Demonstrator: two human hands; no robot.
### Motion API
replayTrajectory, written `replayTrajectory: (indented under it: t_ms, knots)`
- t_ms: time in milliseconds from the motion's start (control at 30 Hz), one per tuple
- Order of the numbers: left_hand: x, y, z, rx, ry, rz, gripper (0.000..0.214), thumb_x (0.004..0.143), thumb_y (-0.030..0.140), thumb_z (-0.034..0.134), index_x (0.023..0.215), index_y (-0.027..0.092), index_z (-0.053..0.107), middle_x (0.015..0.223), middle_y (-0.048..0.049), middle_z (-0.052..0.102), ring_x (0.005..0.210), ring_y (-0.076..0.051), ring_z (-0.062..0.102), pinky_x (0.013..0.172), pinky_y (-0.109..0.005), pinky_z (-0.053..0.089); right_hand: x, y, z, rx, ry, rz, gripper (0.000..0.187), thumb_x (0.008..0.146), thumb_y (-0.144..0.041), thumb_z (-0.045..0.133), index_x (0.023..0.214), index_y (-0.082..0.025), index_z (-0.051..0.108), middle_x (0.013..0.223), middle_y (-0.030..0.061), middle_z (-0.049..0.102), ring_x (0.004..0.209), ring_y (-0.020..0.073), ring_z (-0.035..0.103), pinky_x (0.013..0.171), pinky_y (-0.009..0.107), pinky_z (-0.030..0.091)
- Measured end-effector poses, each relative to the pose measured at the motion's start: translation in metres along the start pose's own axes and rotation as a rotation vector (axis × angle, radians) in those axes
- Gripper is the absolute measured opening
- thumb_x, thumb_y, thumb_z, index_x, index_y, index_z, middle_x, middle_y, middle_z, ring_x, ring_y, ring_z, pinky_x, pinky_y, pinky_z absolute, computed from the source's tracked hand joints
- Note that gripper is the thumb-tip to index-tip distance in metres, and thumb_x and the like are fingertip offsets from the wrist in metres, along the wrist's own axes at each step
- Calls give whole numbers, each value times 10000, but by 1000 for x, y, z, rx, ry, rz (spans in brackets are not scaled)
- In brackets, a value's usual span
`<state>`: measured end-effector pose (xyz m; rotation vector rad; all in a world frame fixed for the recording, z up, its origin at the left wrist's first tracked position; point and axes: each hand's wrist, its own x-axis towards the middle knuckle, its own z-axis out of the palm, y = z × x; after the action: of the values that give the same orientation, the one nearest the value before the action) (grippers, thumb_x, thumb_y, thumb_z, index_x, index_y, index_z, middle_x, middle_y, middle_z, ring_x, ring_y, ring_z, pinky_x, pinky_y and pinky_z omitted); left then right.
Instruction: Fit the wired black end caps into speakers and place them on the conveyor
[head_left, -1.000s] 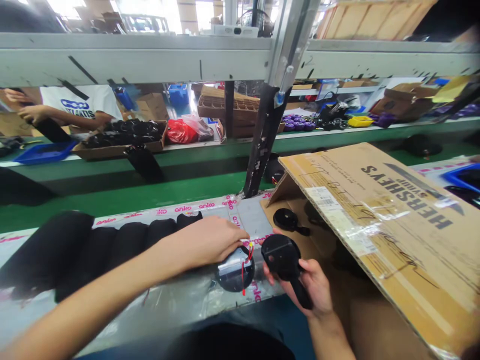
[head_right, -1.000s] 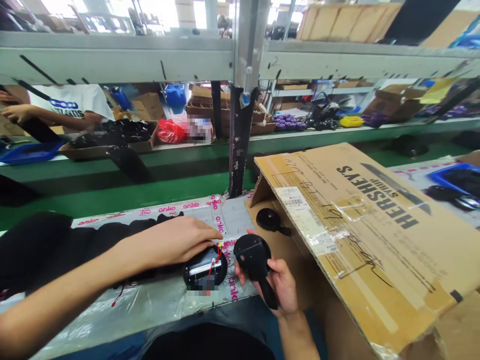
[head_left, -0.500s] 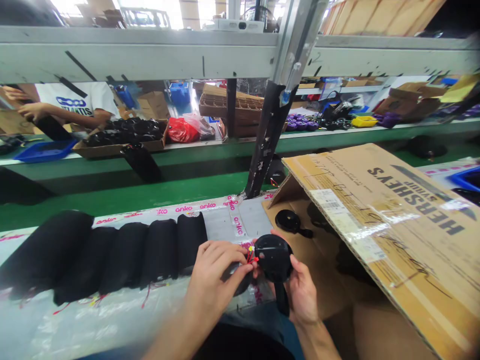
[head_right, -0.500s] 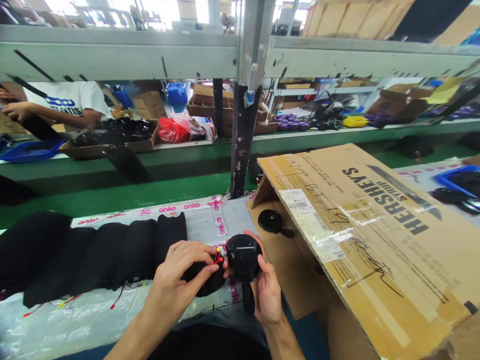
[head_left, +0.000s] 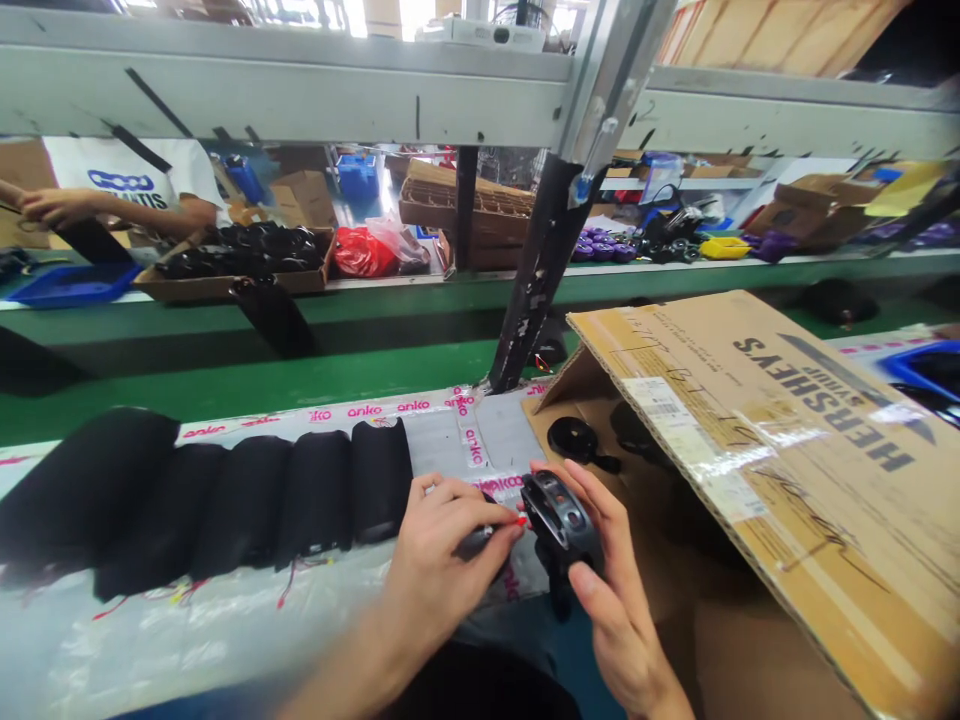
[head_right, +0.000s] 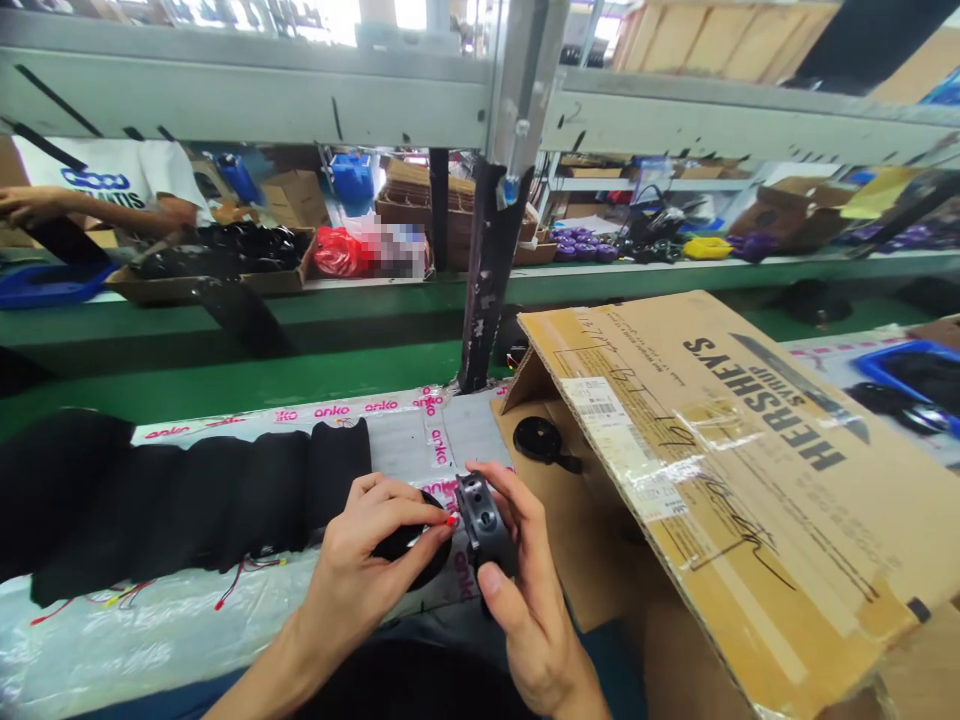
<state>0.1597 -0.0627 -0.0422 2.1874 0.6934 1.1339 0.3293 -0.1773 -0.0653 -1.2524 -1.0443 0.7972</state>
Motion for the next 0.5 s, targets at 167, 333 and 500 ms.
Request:
replayTrajectory:
  t_ms: [167,333,500]
  knots:
    - [0,1,0,-56,1,-12,129,987,136,783,1033,250,746,938,19,843,849,-180,773,949,-402,448,4,4,1,77,8,77,625,1085,-570,497,1662,-337,434,1681,87,556,1570,367,508,1321,583,378]
    - [1,-1,0,-72,-12,-33,105,994,154,781,1014,247,735,924,19,842,836,-181,773,909,-385,465,3,4,-2,70,25,65,634,1073,-572,515,1661,-346,447,1677,79,569,1550,374,535,1294,581,425]
    - [2,-2,1,-71,0,-22,106,987,151,794,1004,244,747,918,27,840,828,-171,772,913,-377,463,-2,-2,-3,-18,18,38,601,1092,-523,514,1665,-351,458,1709,50,535,1609,360,460,1293,545,444]
